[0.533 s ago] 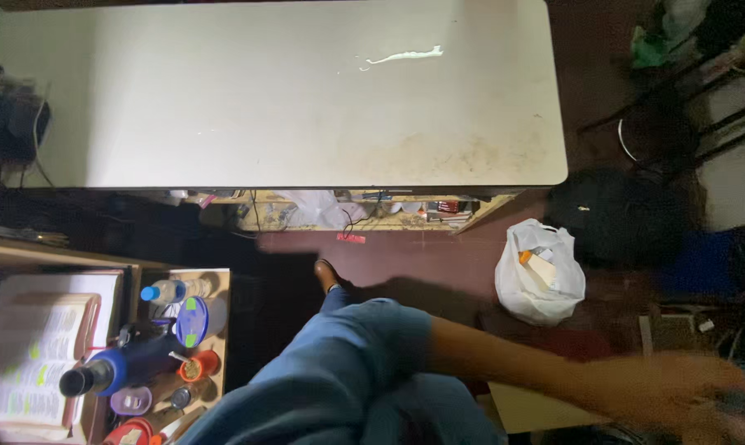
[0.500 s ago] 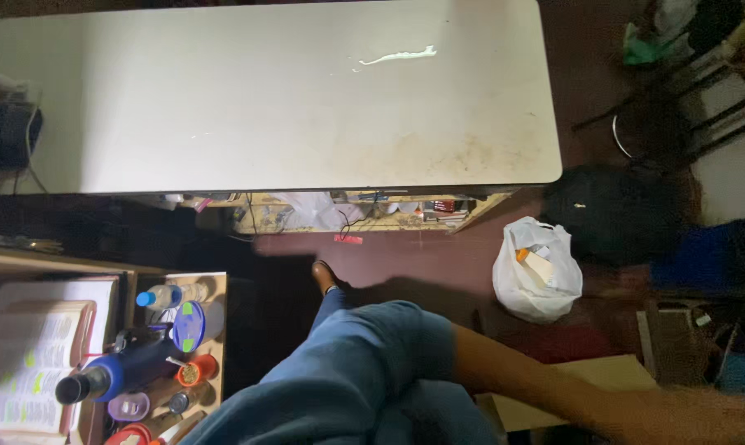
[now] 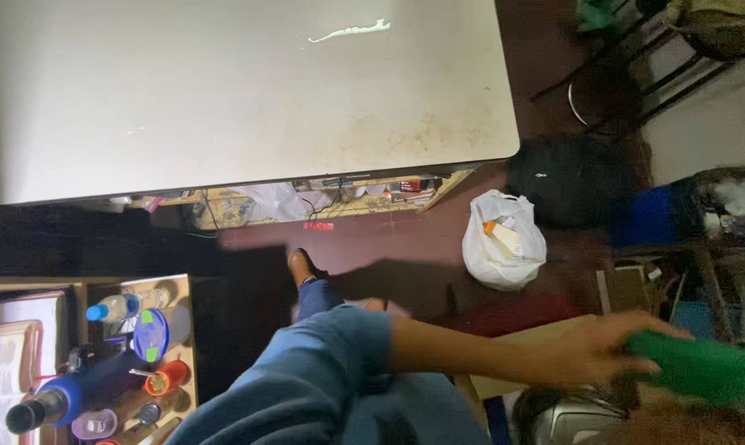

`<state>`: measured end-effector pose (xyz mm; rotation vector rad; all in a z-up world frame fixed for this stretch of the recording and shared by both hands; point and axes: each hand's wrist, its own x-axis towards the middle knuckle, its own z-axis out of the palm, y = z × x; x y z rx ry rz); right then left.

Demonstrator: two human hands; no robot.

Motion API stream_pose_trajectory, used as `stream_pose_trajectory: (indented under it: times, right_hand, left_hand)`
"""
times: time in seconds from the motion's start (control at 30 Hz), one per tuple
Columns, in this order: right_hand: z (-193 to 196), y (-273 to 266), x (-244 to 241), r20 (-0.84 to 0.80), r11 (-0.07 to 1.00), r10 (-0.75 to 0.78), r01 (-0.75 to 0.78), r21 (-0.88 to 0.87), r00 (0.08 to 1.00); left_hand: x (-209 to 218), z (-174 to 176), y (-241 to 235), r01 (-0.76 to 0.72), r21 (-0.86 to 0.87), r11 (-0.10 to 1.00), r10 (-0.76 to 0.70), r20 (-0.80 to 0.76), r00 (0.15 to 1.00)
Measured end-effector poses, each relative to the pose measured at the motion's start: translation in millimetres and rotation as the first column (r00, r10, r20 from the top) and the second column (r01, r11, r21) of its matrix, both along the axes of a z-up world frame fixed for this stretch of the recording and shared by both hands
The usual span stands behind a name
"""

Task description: The person applies liquid cleaner from a bottle onto a desk surface, wipes it with a sponge, and then continues wiping the surface by hand using a cloth.

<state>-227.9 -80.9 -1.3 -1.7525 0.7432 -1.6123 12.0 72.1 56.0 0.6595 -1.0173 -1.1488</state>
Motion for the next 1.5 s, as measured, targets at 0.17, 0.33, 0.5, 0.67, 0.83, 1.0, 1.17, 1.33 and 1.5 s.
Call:
stream_pose_trajectory:
  times: [0.17,0.33,0.5,0.67,0.83,1.0,1.17,1.33,1.5]
  right_hand:
    - [46.7,49.0,179.6,-0.151,0.964,0.202,-0.224,-0.142,0.968]
    - [32.0,80.2,312.4,0.262,0.695,0.669,-0.711,0.111,0.695]
    - [25.0,125.8,411.5,0.407,0.436,0.793,-0.889,0.142,0.454]
    - [31.4,141.6,457.0,0.416,0.153,0.883,-0.971,0.186,0.218]
    - [29.8,152.8,488.3,0.435,0.065,0.885,-0.968,0.242,0.168]
    - [21.3,159.1,518.2,0.484,-0.029,0.869,-0.967,0.253,0.1]
    - [13.6,160.6,548.2,0.512,-0.14,0.859,-0.96,0.241,0.003]
    - [26.0,185.0,573.2,0.354,-0.121,0.934,-0.882,0.455,0.055]
    - [61.7,204.7,620.5,0.328,-0.18,0.944,-0.781,0.598,0.033]
  left_hand:
    - [151.9,54.8,88.0,-0.552,0.114,0.826,0.546,0.083,0.834]
    - [252.8,101.0,114.3,-0.866,-0.001,0.5,0.825,0.305,0.476]
    - [330.3,113.5,126.1,-0.902,-0.173,0.395,0.829,0.491,0.269]
    - [386.4,125.4,171.7,-0.879,-0.217,0.425,0.763,0.609,0.218]
    - [419.9,119.3,193.9,-0.882,-0.243,0.404,0.711,0.69,0.136]
    - [446.1,103.4,201.5,-0.869,-0.344,0.356,0.713,0.701,0.015]
    - [474.7,91.1,216.9,-0.821,-0.472,0.32,0.7,0.702,-0.131]
    - [517.1,102.7,266.6,-0.817,-0.442,0.371,0.771,0.637,0.005]
    - [575.8,60.6,333.0,-0.907,-0.294,0.301,0.818,0.568,0.088]
